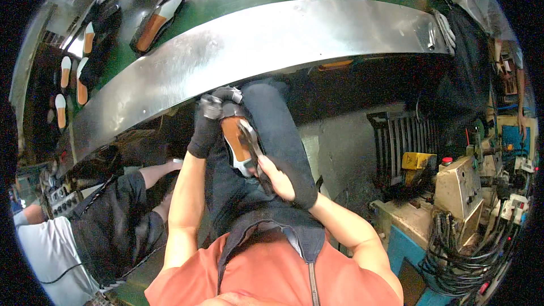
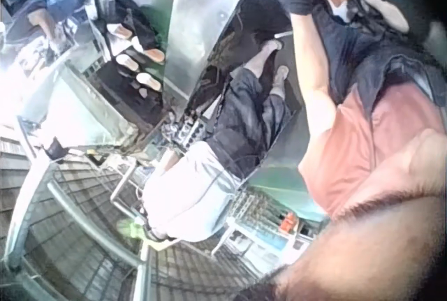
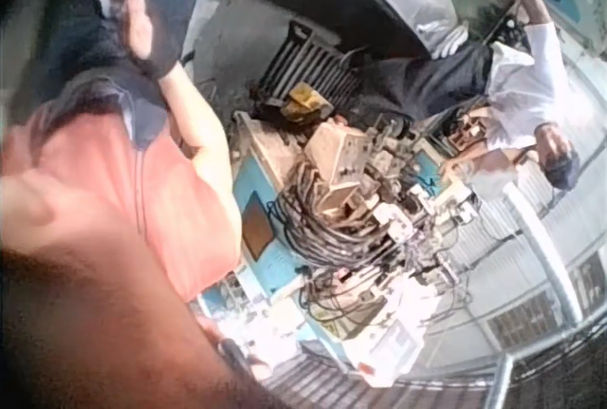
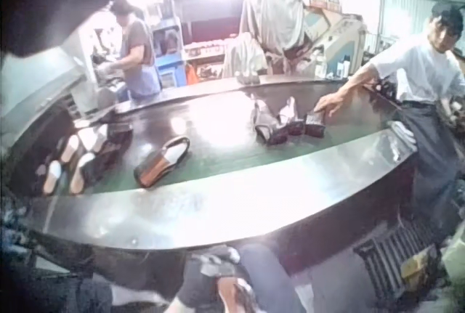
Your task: The person repeatedly picks up black shoes from a conveyor belt, places them on their lap, and uses a curved metal tool to scrape and trim the white sole edges. After each shoe, they return it to the belt and continue the process with the next shoe.
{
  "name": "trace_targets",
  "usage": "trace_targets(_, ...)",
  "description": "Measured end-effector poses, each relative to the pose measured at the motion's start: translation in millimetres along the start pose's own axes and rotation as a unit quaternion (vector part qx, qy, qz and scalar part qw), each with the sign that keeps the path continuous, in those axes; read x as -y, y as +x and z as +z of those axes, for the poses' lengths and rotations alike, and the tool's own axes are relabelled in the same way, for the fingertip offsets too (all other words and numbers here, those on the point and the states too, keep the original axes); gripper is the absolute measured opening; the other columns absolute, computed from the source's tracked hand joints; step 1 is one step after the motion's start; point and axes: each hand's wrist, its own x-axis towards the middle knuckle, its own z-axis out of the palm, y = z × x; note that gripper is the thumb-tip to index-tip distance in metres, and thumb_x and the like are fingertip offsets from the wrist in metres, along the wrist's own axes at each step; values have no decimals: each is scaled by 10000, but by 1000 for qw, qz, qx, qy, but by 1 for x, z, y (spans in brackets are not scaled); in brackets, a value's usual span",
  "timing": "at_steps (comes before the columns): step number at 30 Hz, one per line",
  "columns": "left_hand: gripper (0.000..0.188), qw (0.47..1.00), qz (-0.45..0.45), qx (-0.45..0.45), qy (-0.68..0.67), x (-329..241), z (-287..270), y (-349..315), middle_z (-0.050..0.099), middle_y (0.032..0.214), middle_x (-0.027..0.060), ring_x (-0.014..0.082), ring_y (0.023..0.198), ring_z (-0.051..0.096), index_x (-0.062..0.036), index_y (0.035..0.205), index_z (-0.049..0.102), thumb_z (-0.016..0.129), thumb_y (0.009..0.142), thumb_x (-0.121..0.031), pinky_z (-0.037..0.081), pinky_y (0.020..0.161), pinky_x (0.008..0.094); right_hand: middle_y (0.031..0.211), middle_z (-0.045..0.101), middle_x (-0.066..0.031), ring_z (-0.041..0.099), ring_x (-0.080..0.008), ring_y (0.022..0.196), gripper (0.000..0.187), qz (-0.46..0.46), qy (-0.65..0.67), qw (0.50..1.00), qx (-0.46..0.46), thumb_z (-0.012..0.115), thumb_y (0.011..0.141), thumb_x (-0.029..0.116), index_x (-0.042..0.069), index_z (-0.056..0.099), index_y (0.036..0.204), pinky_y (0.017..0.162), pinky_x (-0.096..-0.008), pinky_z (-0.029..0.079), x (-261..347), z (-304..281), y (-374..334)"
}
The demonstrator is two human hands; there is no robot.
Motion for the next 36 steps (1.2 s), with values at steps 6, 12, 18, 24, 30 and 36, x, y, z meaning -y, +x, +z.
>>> trace_targets(6,624,998,0,-48,-34,11,-4,-8,659,956,105,206,941,598,-5,876,647,398,930,-575,442,922,348,764,522,-34,535,-140,694,419,21,287,943,167,324,1037,371,13,540,1008,844,-298,478,16,8,43)
trace_targets(12,527,993,61,-46,87,-4,5,-12,626,878,89,246,947,593,-37,800,645,396,906,-489,387,993,399,667,488,-52,477,-162,616,352,-92,-239,962,-100,374,1014,282,46,531,806,585,-329,407,13,29,29)
trace_targets(18,682,990,134,18,32,-30,13,-56,666,1009,138,329,1157,542,-32,941,675,327,910,-617,298,1071,469,952,609,-187,585,-342,856,271,-135,-305,942,45,462,942,224,32,575,1096,755,-408,467,15,15,8)
trace_targets(24,1184,995,-20,-91,-29,-30,49,-155,239,1505,245,387,1410,208,-2,1462,232,828,588,-533,157,1139,486,1058,586,-190,596,-361,989,423,-218,-469,843,147,704,747,294,-13,590,1015,848,-436,495,-51,-31,-77)
trace_targets(30,1202,997,-27,-58,38,-37,46,-156,246,1502,240,393,1410,210,35,1453,220,821,594,-555,144,1145,486,1073,561,-220,574,-406,993,436,-240,-458,847,127,588,863,411,-19,541,923,845,-479,480,-55,-38,-77)
trace_targets(36,884,940,-120,-190,-259,71,27,-127,459,1344,140,235,1255,436,-22,1436,301,423,860,-682,346,1070,385,952,590,-194,594,-371,880,275,-213,-461,856,95,569,893,300,32,547,949,743,-472,487,-18,-32,-35)
